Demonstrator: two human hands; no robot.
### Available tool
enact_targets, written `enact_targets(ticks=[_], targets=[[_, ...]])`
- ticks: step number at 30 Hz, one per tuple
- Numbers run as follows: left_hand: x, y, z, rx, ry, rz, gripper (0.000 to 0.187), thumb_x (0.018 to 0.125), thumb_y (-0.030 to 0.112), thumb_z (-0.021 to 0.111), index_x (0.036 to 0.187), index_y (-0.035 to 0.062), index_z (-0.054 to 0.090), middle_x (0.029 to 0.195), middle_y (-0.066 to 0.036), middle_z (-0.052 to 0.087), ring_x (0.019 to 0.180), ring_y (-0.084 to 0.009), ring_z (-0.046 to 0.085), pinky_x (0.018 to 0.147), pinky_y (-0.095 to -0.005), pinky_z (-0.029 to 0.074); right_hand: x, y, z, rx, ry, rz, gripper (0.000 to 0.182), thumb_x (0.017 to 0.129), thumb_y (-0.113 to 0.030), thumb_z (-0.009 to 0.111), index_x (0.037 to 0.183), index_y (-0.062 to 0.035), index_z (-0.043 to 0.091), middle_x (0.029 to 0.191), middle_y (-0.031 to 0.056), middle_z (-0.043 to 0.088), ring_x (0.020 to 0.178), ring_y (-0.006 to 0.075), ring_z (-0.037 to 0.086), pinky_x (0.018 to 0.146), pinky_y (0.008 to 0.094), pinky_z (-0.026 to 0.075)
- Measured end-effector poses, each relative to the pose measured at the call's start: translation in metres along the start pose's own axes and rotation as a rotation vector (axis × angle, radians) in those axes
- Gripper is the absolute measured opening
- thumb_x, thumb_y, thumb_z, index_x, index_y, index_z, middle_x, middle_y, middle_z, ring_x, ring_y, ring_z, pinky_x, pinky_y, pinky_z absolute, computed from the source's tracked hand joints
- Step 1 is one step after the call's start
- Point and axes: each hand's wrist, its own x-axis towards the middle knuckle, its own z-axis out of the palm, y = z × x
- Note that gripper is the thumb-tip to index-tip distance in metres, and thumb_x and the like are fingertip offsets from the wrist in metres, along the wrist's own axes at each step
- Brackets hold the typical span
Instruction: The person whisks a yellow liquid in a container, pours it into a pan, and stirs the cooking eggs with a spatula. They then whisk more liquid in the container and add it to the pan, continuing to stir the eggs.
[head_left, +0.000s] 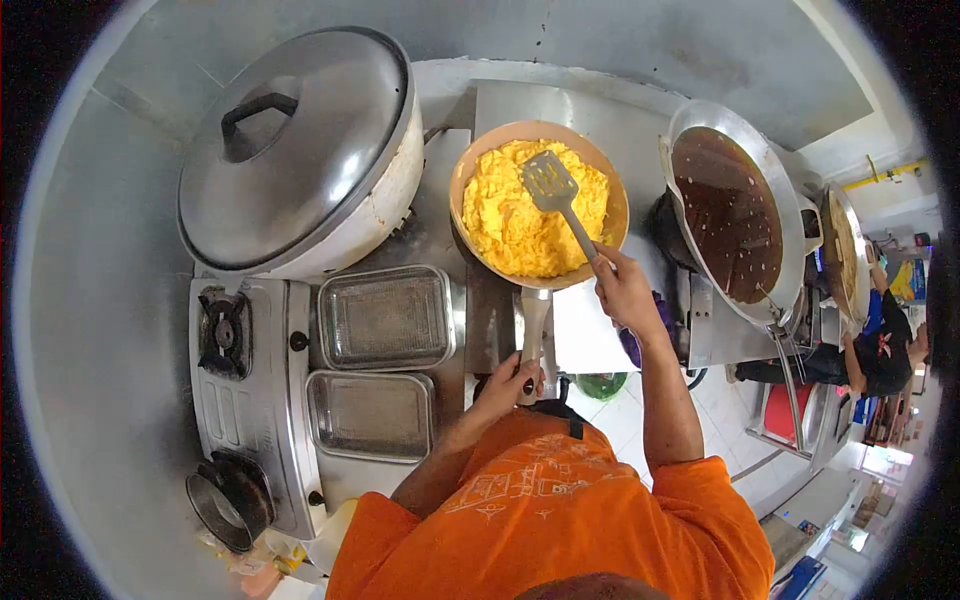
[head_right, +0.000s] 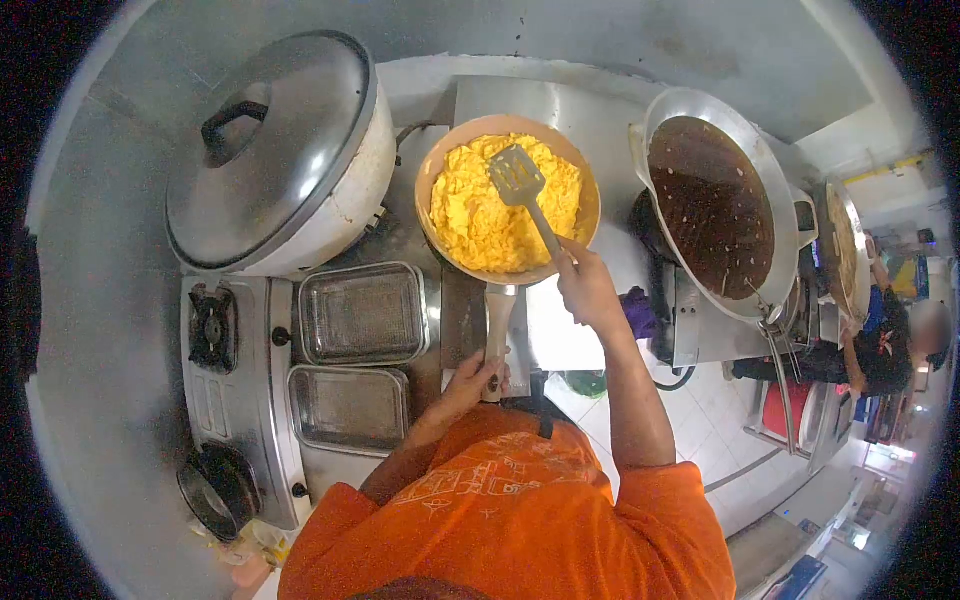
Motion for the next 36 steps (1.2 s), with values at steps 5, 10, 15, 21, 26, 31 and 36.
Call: enact_targets(ticks=[5,10,15,21,26,31,36], targets=[[-0.001,0.005,0.001,-0.009,-0.003,-0.031,0.033,0.099,0.022,0.045,0.125,0.0024,0.047,0.086,-0.006,0.057,0.071,-0.0144,0.057,0.067,-0.0271,0.049,0.001,0.0,-0.002,0.15,-0.072,0.051,0.044,0.095,-0.025,0.046,0.128,0.0039,0.048,0.049,-0.0022,0.043,0.034,0.0065,0.038,0.028,0.0254,0.031],[0.0,0.003,0.001,-0.009,-0.007,-0.041,0.032,0.101,0.023,0.041,0.123,0.0,0.047,0.087,-0.006,0.057,0.073,-0.0131,0.056,0.067,-0.0282,0.048,-0.001,-0.003,-0.004,0.173,-0.112,0.058,0.038,0.098,-0.023,0.045,0.127,-0.0008,0.051,0.05,-0.0032,0.041,0.033,0.0056,0.034,0.03,0.0227,0.028],[0.0,-0.001,-0.004,0.084,0.011,-0.071,0.032,0.1,0.023,0.043,0.124,0.0029,0.047,0.088,-0.006,0.057,0.072,-0.0151,0.057,0.068,-0.0282,0.05,-0.031,-0.015,-0.028,-0.417,0.136,-0.221,0.036,0.092,-0.017,0.051,0.126,-0.0059,0.054,0.06,0.0148,0.06,0.051,0.0226,0.059,0.053,0.0364,0.048],[-0.002,0.003,0.0,0.013,0.006,-0.088,0.035,0.1,0.024,0.043,0.127,0.0027,0.046,0.089,-0.007,0.056,0.073,-0.0152,0.057,0.068,-0.0299,0.05,-0.036,0.038,-0.042,-0.767,0.396,-0.418,0.036,0.089,-0.014,0.056,0.125,-0.0197,0.057,0.08,0.013,0.062,0.061,0.0337,0.061,0.057,0.0415,0.05],[-0.001,0.004,0.001,-0.04,0.003,-0.085,0.035,0.1,0.022,0.042,0.128,0.0015,0.045,0.088,-0.006,0.055,0.073,-0.0151,0.057,0.068,-0.03,0.049,-0.041,0.13,-0.037,-0.92,0.496,-0.473,0.041,0.087,-0.012,0.059,0.126,-0.0227,0.057,0.068,0.0077,0.054,0.051,0.0268,0.058,0.046,0.0396,0.048],[-0.002,0.007,0.005,-0.011,0.029,-0.078,0.034,0.101,0.023,0.042,0.126,0.0,0.047,0.086,-0.005,0.055,0.071,-0.0137,0.055,0.068,-0.0279,0.048,-0.071,0.169,-0.048,-0.903,0.469,-0.507,0.045,0.083,-0.008,0.063,0.125,-0.0204,0.058,0.066,0.0057,0.052,0.048,0.0238,0.055,0.044,0.0374,0.047],[-0.005,0.016,0.01,0.004,0.044,-0.087,0.034,0.101,0.022,0.042,0.124,-0.001,0.047,0.085,-0.005,0.055,0.071,-0.0133,0.055,0.067,-0.0278,0.048,-0.101,0.174,-0.066,-0.842,0.434,-0.542,0.051,0.077,-0.002,0.067,0.124,-0.0196,0.059,0.065,0.0057,0.05,0.048,0.0226,0.053,0.044,0.0366,0.045]])
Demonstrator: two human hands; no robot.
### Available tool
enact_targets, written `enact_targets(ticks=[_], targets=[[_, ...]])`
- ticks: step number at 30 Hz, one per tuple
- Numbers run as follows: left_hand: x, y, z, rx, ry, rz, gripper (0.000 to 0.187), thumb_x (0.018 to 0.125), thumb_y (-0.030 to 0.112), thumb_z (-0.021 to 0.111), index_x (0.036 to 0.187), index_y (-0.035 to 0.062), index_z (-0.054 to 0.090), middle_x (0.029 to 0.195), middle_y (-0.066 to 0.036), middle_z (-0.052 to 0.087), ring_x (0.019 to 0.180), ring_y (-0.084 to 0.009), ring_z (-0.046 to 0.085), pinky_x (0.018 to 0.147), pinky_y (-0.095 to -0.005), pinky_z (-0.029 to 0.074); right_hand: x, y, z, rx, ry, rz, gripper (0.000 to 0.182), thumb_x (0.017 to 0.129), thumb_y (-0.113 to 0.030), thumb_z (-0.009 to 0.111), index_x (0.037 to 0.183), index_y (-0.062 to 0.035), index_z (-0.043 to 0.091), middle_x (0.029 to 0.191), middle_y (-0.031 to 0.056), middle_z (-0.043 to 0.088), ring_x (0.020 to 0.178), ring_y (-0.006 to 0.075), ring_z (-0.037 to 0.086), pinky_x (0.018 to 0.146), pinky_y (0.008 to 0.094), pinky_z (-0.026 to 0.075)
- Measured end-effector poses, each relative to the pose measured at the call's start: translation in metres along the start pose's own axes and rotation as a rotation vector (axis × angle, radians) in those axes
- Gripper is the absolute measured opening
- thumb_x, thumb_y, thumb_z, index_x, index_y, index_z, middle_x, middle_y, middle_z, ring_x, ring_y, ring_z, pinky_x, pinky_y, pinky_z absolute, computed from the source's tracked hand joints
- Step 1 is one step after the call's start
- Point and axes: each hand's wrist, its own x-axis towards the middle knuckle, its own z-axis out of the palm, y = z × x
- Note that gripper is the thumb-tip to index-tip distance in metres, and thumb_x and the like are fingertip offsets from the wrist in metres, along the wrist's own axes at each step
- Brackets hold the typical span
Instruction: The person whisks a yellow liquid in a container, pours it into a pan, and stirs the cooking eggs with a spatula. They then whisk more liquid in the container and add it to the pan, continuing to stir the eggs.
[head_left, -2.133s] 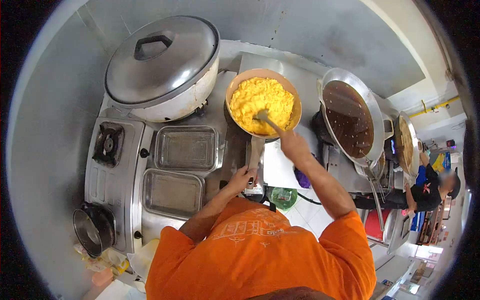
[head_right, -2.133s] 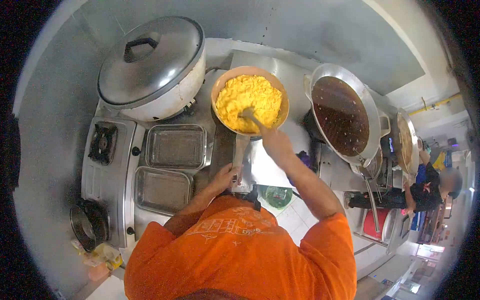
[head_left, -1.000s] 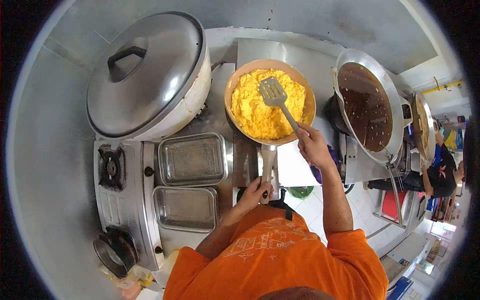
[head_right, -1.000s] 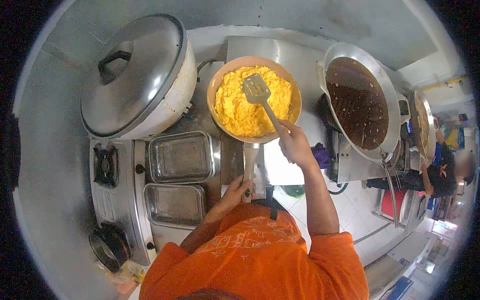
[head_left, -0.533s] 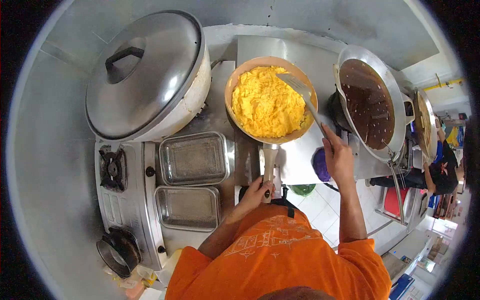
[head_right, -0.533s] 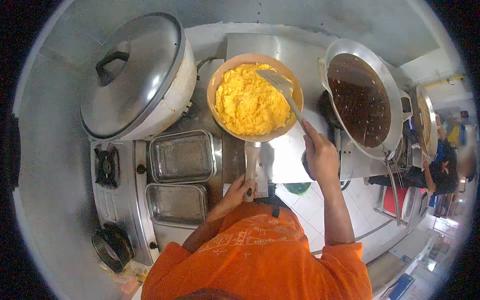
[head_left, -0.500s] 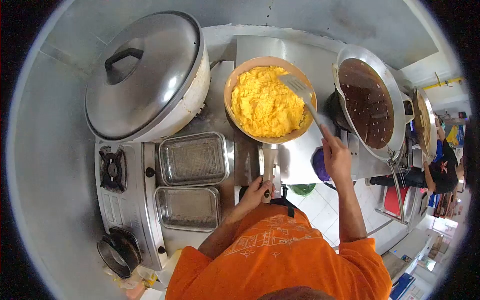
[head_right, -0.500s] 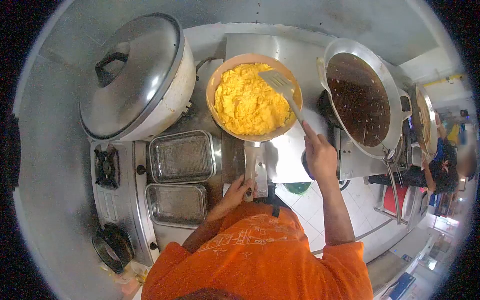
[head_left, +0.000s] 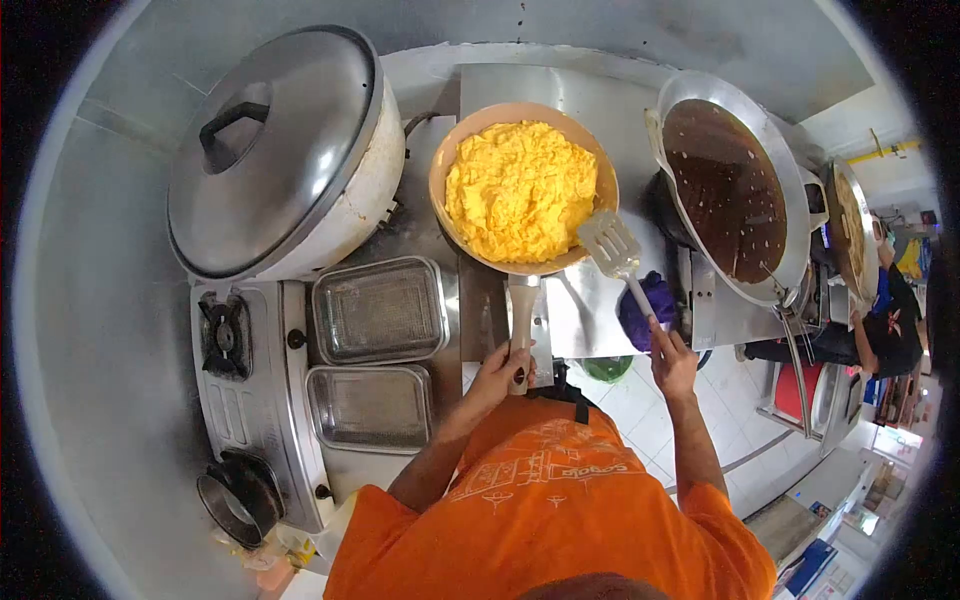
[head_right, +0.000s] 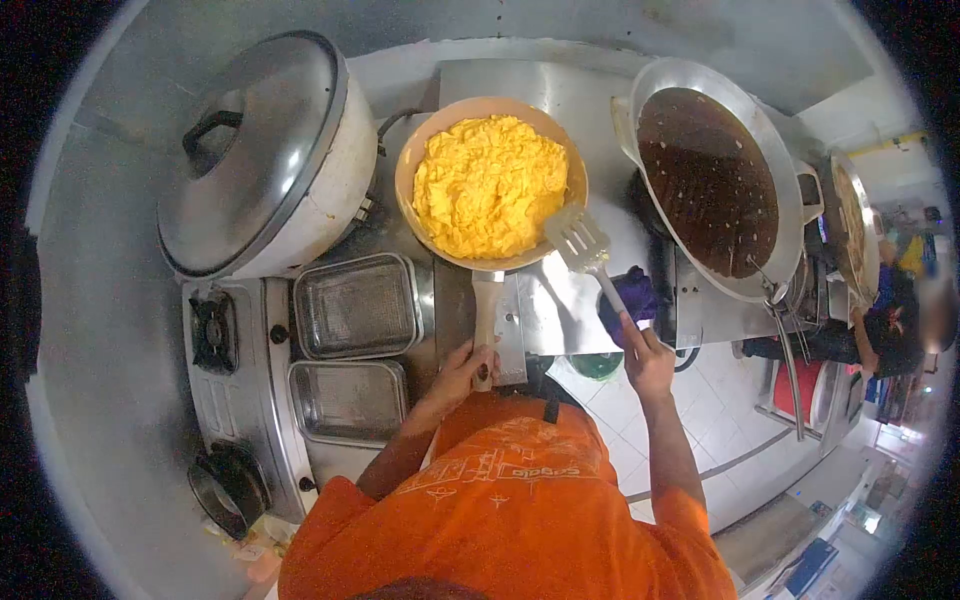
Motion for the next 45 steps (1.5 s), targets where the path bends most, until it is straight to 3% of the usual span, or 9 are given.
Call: enact_targets(ticks=[4,7,9,12,16,20,25,34,45], targets=[[0.002,-0.006,-0.001,-0.016,0.0,0.036,0.034,0.1,0.022,0.042,0.124,-0.0015,0.046,0.084,-0.005,0.055,0.071,-0.0133,0.055,0.066,-0.0285,0.048,-0.004,0.003,-0.033,0.067,-0.065,0.045,0.049,0.079,0.0,0.066,0.124,-0.0181,0.06,0.06,0.0062,0.046,0.048,0.0231,0.053,0.045,0.0357,0.044],[0.003,-0.01,-0.004,-0.044,0.002,0.029,0.034,0.1,0.022,0.042,0.125,-0.0014,0.046,0.084,-0.005,0.055,0.07,-0.0134,0.055,0.066,-0.0288,0.048,0.011,0.004,-0.052,0.403,-0.001,0.106,0.036,0.087,-0.004,0.059,0.123,-0.0078,0.059,0.064,0.002,0.055,0.05,0.0138,0.052,0.045,0.033,0.043],[0.004,-0.011,-0.002,-0.064,0.001,0.025,0.034,0.1,0.022,0.043,0.125,-0.0013,0.046,0.084,-0.005,0.055,0.07,-0.0135,0.055,0.065,-0.0287,0.048,0.028,-0.014,-0.085,0.731,-0.176,0.496,0.033,0.093,-0.012,0.054,0.125,-0.0024,0.056,0.07,0.0004,0.058,0.049,0.0062,0.05,0.04,0.0248,0.039],[0.004,-0.012,-0.003,-0.08,-0.008,0.04,0.035,0.1,0.023,0.043,0.125,-0.0011,0.046,0.084,-0.005,0.055,0.071,-0.0134,0.055,0.066,-0.0284,0.048,0.052,-0.016,-0.073,1.278,-0.175,0.768,0.037,0.094,-0.018,0.053,0.128,-0.0045,0.052,0.065,0.0006,0.054,0.041,0.0058,0.044,0.034,0.0192,0.032],[0.005,-0.013,-0.004,-0.081,-0.021,0.038,0.035,0.1,0.024,0.043,0.125,-0.0009,0.046,0.085,-0.005,0.055,0.072,-0.0132,0.055,0.067,-0.0278,0.048,0.075,-0.023,-0.051,1.447,-0.391,0.806,0.038,0.094,-0.022,0.052,0.128,-0.0051,0.052,0.058,0.0005,0.047,0.032,0.0056,0.035,0.029,0.0198,0.026],[0.001,-0.004,0.0,-0.058,0.006,0.003,0.037,0.1,0.026,0.044,0.126,0.0004,0.048,0.086,-0.004,0.055,0.075,-0.0139,0.054,0.069,-0.027,0.046,0.064,-0.014,-0.041,1.423,-0.498,0.804,0.039,0.095,-0.024,0.053,0.129,-0.0057,0.052,0.058,0.0015,0.048,0.031,0.0067,0.034,0.028,0.0207,0.025],[0.002,-0.007,-0.002,-0.092,-0.011,0.003,0.035,0.1,0.024,0.043,0.126,0.0002,0.045,0.087,-0.005,0.054,0.074,-0.013,0.054,0.068,-0.0275,0.047,0.062,-0.035,-0.086,1.149,-0.404,0.737,0.043,0.091,-0.021,0.061,0.127,-0.0008,0.052,0.054,-0.0028,0.042,0.034,0.0034,0.034,0.029,0.0205,0.027],[0.005,-0.01,-0.006,-0.029,-0.012,0.018,0.036,0.101,0.025,0.042,0.127,0.0008,0.046,0.086,-0.005,0.056,0.073,-0.0144,0.055,0.067,-0.029,0.048,0.136,-0.125,-0.028,1.301,-0.637,0.655,0.04,0.095,-0.018,0.052,0.129,0.002,0.048,0.047,-0.0048,0.034,0.031,0.0055,0.03,0.029,0.022,0.023],[0.006,-0.014,-0.009,-0.078,-0.016,-0.002,0.03,0.1,0.024,0.043,0.12,0.0018,0.046,0.088,-0.006,0.057,0.073,-0.0137,0.057,0.066,-0.0286,0.049,0.153,-0.127,0.016,1.476,-0.671,0.735,0.037,0.095,-0.023,0.052,0.122,0.0031,0.052,0.049,-0.0036,0.038,0.031,0.0069,0.033,0.027,0.0231,0.025]])
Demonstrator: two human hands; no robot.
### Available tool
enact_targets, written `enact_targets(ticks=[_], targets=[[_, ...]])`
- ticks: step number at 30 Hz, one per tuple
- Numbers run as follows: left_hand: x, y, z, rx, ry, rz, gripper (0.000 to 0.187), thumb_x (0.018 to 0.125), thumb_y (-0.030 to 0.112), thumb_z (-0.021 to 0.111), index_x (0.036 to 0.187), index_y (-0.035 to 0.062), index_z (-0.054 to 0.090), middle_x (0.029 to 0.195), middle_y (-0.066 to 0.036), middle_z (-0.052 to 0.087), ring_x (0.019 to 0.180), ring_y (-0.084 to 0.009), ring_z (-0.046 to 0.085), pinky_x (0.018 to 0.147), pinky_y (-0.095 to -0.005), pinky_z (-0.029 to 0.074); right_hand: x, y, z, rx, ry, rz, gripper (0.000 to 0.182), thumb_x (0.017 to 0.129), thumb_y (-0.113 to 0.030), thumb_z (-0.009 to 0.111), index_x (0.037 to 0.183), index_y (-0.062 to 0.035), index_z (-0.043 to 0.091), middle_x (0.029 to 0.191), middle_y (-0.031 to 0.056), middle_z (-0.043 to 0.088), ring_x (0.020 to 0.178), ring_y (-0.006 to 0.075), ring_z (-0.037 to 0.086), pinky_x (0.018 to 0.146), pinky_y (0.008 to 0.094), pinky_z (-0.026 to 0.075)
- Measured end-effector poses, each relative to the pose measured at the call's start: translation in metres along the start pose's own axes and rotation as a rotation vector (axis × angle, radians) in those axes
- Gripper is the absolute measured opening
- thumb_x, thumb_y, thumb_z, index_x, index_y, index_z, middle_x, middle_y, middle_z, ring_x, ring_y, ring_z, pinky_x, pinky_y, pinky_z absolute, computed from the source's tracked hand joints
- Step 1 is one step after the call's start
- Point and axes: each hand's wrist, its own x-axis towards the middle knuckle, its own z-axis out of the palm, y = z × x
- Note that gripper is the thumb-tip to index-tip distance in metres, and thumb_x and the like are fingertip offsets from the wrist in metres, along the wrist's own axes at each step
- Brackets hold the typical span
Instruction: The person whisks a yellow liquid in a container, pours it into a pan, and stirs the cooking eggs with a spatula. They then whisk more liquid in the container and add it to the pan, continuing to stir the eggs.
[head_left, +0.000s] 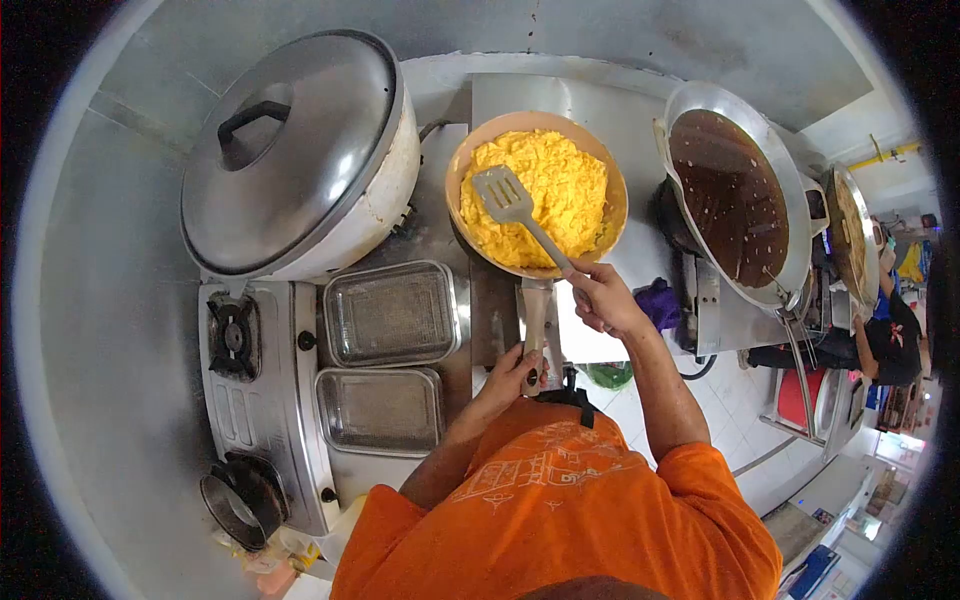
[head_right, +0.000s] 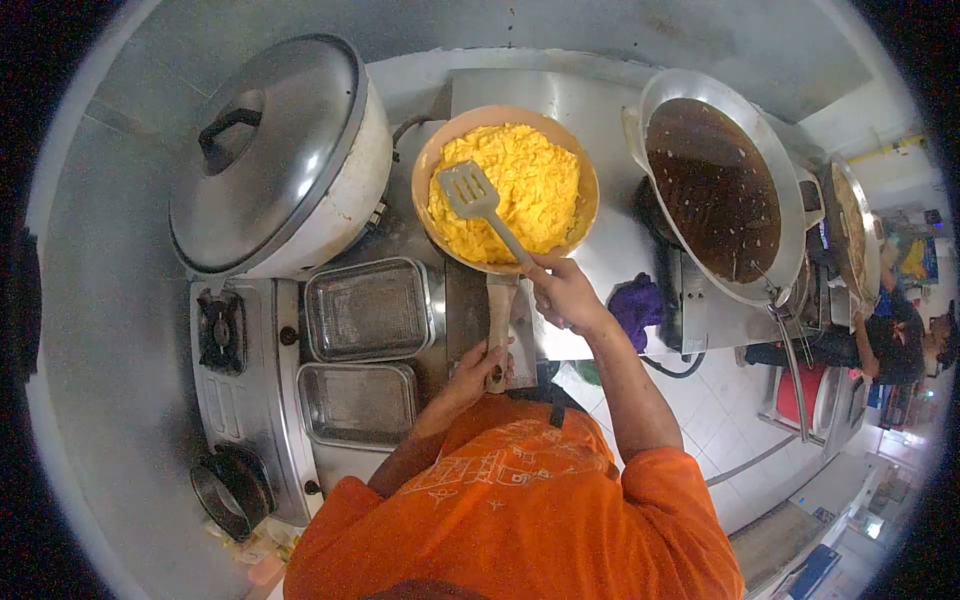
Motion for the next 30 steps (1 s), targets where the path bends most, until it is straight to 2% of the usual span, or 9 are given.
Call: enact_targets(ticks=[3,6,15,24,30], targets=[[0.0,0.001,-0.001,0.024,-0.012,-0.008,0.036,0.1,0.024,0.044,0.128,0.0034,0.046,0.088,-0.005,0.057,0.073,-0.0145,0.057,0.067,-0.0297,0.049,0.003,0.002,-0.001,0.017,-0.01,-0.005,0.035,0.095,-0.023,0.052,0.12,0.0021,0.053,0.05,-0.0033,0.039,0.031,0.0066,0.033,0.027,0.0225,0.025],[0.0,0.001,-0.001,0.032,-0.012,0.007,0.036,0.1,0.024,0.044,0.128,0.0032,0.047,0.088,-0.005,0.056,0.073,-0.0147,0.057,0.067,-0.0299,0.049,0.007,0.001,0.0,0.001,-0.011,0.0,0.039,0.095,-0.021,0.052,0.128,-0.0002,0.049,0.049,-0.0025,0.038,0.028,0.0069,0.032,0.025,0.0224,0.024],[0.001,-0.002,-0.002,-0.018,0.011,-0.025,0.035,0.1,0.024,0.044,0.127,0.0024,0.047,0.088,-0.005,0.057,0.071,-0.0155,0.057,0.065,-0.0298,0.049,0.014,0.003,0.001,-0.014,-0.01,-0.063,0.041,0.095,-0.02,0.053,0.13,-0.0002,0.047,0.048,-0.0026,0.039,0.028,0.0068,0.033,0.025,0.0223,0.024],[0.001,-0.001,-0.004,-0.007,-0.018,-0.031,0.034,0.1,0.023,0.043,0.128,0.0034,0.045,0.089,-0.006,0.057,0.075,-0.0154,0.057,0.068,-0.0297,0.05,0.015,0.004,0.001,-0.052,0.054,-0.054,0.041,0.094,-0.021,0.054,0.129,-0.001,0.048,0.049,-0.0021,0.039,0.029,0.0068,0.033,0.025,0.0224,0.024],[-0.002,0.005,0.0,0.03,-0.013,-0.043,0.034,0.1,0.024,0.042,0.127,0.0039,0.045,0.089,-0.006,0.057,0.075,-0.0151,0.057,0.069,-0.0296,0.05,0.018,0.001,0.0,-0.028,0.023,-0.057,0.04,0.095,-0.023,0.053,0.129,-0.0021,0.049,0.048,-0.0028,0.039,0.029,0.0062,0.032,0.026,0.0221,0.026]])
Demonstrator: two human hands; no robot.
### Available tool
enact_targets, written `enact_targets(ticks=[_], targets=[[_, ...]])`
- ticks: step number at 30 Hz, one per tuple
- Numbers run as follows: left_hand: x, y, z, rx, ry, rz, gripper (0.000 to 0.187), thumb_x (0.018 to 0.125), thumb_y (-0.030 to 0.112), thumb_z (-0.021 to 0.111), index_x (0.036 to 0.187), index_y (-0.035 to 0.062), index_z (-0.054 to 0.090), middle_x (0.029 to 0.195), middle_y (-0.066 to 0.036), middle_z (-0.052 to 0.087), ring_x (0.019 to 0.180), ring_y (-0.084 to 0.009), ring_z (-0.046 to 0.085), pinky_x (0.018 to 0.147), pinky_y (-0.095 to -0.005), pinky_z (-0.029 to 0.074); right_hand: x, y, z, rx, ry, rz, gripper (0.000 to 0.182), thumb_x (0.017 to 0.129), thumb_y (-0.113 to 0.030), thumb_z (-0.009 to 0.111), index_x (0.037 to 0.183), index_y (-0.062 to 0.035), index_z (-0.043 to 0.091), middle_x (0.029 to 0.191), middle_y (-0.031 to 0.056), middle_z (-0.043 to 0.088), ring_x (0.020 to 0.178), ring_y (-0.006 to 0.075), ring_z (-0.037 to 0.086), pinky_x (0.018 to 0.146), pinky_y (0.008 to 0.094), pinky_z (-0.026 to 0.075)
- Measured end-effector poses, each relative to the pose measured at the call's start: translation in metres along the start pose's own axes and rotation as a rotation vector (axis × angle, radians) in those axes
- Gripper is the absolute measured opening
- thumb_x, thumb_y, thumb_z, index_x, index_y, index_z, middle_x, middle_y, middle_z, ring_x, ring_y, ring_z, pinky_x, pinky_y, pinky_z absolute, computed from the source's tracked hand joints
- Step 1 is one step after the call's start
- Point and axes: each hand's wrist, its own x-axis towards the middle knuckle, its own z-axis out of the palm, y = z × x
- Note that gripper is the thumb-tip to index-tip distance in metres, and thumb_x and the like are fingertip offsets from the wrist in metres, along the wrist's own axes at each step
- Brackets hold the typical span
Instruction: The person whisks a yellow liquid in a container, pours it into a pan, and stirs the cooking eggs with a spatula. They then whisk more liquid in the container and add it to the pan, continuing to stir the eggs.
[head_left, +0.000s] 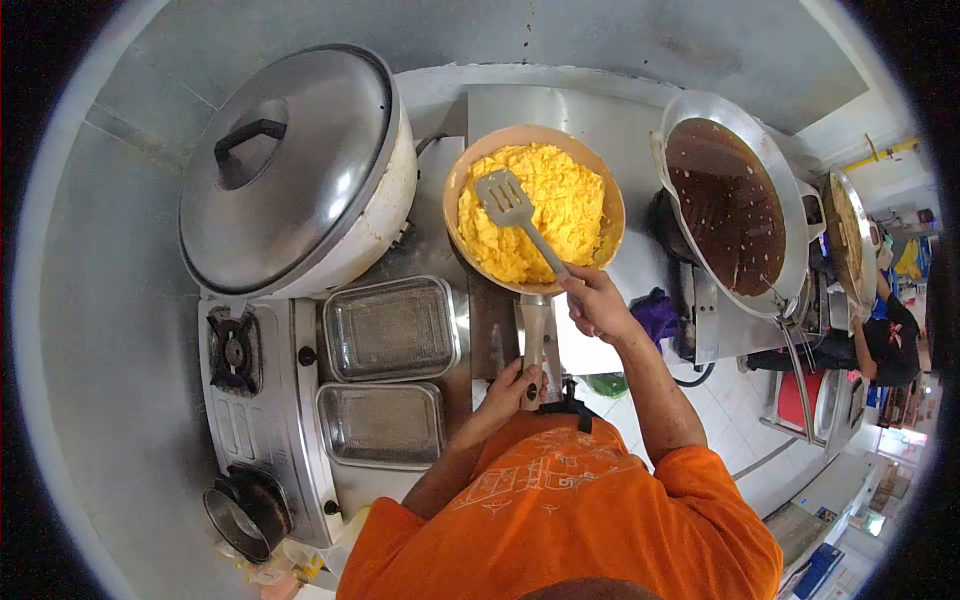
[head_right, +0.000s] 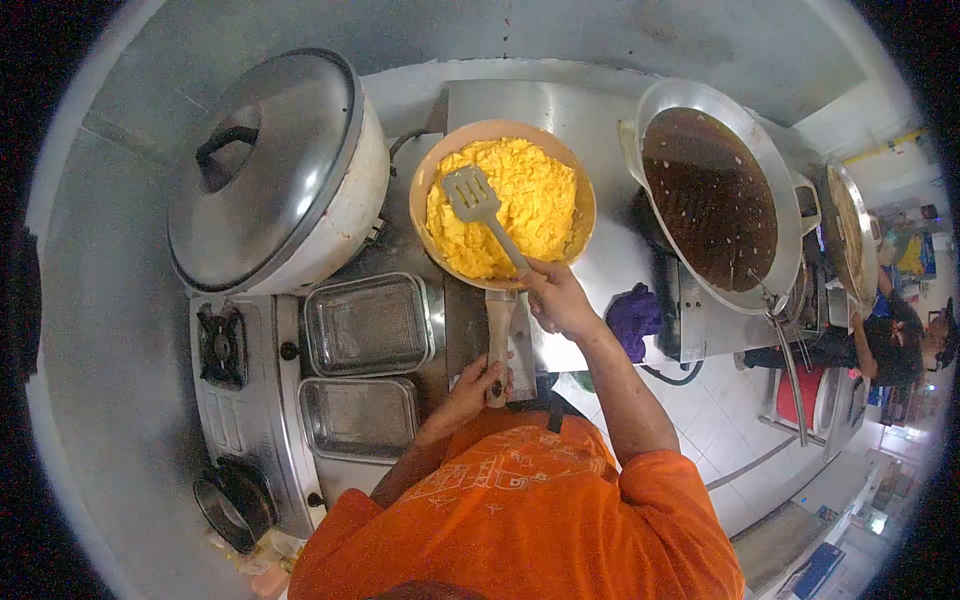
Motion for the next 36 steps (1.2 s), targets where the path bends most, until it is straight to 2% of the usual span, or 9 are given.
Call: enact_targets(ticks=[6,9,12,15,21,26,30,32,36], targets=[[0.001,-0.002,-0.002,-0.018,-0.028,0.027,0.033,0.1,0.025,0.043,0.126,0.0043,0.046,0.087,-0.004,0.057,0.074,-0.0143,0.057,0.069,-0.0296,0.05,0.004,0.002,0.002,-0.093,-0.004,-0.026,0.042,0.095,-0.023,0.052,0.132,-0.0029,0.047,0.047,-0.0038,0.039,0.029,0.0058,0.033,0.027,0.022,0.026],[-0.003,0.005,0.004,-0.039,0.029,-0.032,0.033,0.1,0.024,0.045,0.124,0.0014,0.048,0.088,-0.004,0.056,0.073,-0.0125,0.056,0.068,-0.0269,0.048,-0.002,0.0,0.006,-0.165,0.034,-0.047,0.042,0.095,-0.024,0.053,0.132,-0.0039,0.048,0.046,-0.0046,0.039,0.03,0.0053,0.033,0.028,0.0223,0.025],[-0.002,0.002,0.004,-0.045,0.017,0.018,0.033,0.099,0.024,0.046,0.123,0.0009,0.048,0.088,-0.005,0.057,0.074,-0.0127,0.057,0.068,-0.027,0.049,-0.009,0.001,0.013,-0.244,0.092,-0.095,0.042,0.094,-0.023,0.055,0.131,-0.0044,0.049,0.045,-0.0045,0.04,0.031,0.0048,0.033,0.029,0.0226,0.026],[0.002,-0.006,-0.003,-0.004,0.006,0.019,0.033,0.098,0.027,0.048,0.121,0.0024,0.047,0.09,-0.006,0.059,0.075,-0.0154,0.059,0.07,-0.03,0.051,-0.017,0.006,0.009,-0.433,0.096,-0.189,0.042,0.093,-0.022,0.055,0.133,-0.0092,0.05,0.052,-0.0042,0.045,0.038,0.0057,0.038,0.035,0.0234,0.031],[-0.013,-0.018,0.007,-0.162,0.216,0.116,0.04,0.096,0.025,0.054,0.127,0.0006,0.045,0.103,-0.009,0.057,0.091,-0.0166,0.061,0.079,-0.0282,0.051,-0.057,0.006,0.0,-0.422,0.081,-0.211,0.047,0.092,-0.019,0.057,0.136,-0.0092,0.046,0.055,-0.0031,0.047,0.04,0.0055,0.038,0.036,0.024,0.031],[-0.035,-0.062,0.019,-0.257,0.37,0.28,0.046,0.094,0.028,0.056,0.131,0.0037,0.042,0.11,-0.01,0.055,0.097,-0.019,0.06,0.082,-0.0292,0.051,-0.09,0.012,-0.014,-0.113,-0.103,-0.104,0.049,0.089,-0.011,0.059,0.136,-0.0084,0.046,0.053,-0.0019,0.045,0.036,0.0057,0.033,0.032,0.0236,0.025],[-0.065,-0.104,0.041,-0.298,0.432,0.422,0.039,0.093,0.033,0.057,0.121,0.0084,0.047,0.103,-0.005,0.057,0.09,-0.0158,0.06,0.075,-0.031,0.05,-0.117,0.023,0.009,-0.206,-0.359,-0.102,0.047,0.089,-0.008,0.057,0.134,-0.0041,0.047,0.049,-0.0019,0.043,0.033,0.0058,0.033,0.031,0.0221,0.025],[-0.111,-0.159,0.066,-0.388,0.606,0.5,0.037,0.092,0.032,0.057,0.121,0.0099,0.048,0.103,-0.003,0.057,0.089,-0.0149,0.058,0.074,-0.0301,0.049,-0.14,0.05,0.051,-0.384,-0.647,-0.086,0.047,0.089,-0.005,0.056,0.134,-0.0029,0.047,0.049,-0.0022,0.042,0.033,0.005,0.031,0.031,0.0212,0.023],[-0.174,-0.225,0.075,-0.547,0.894,0.613,0.037,0.092,0.031,0.055,0.123,0.0108,0.051,0.104,-0.002,0.058,0.09,-0.0137,0.056,0.078,-0.0293,0.048,-0.177,0.109,0.133,-0.634,-1.054,-0.288,0.047,0.087,-0.003,0.058,0.133,-0.0052,0.05,0.058,-0.0055,0.046,0.046,0.0018,0.038,0.042,0.0183,0.028]])
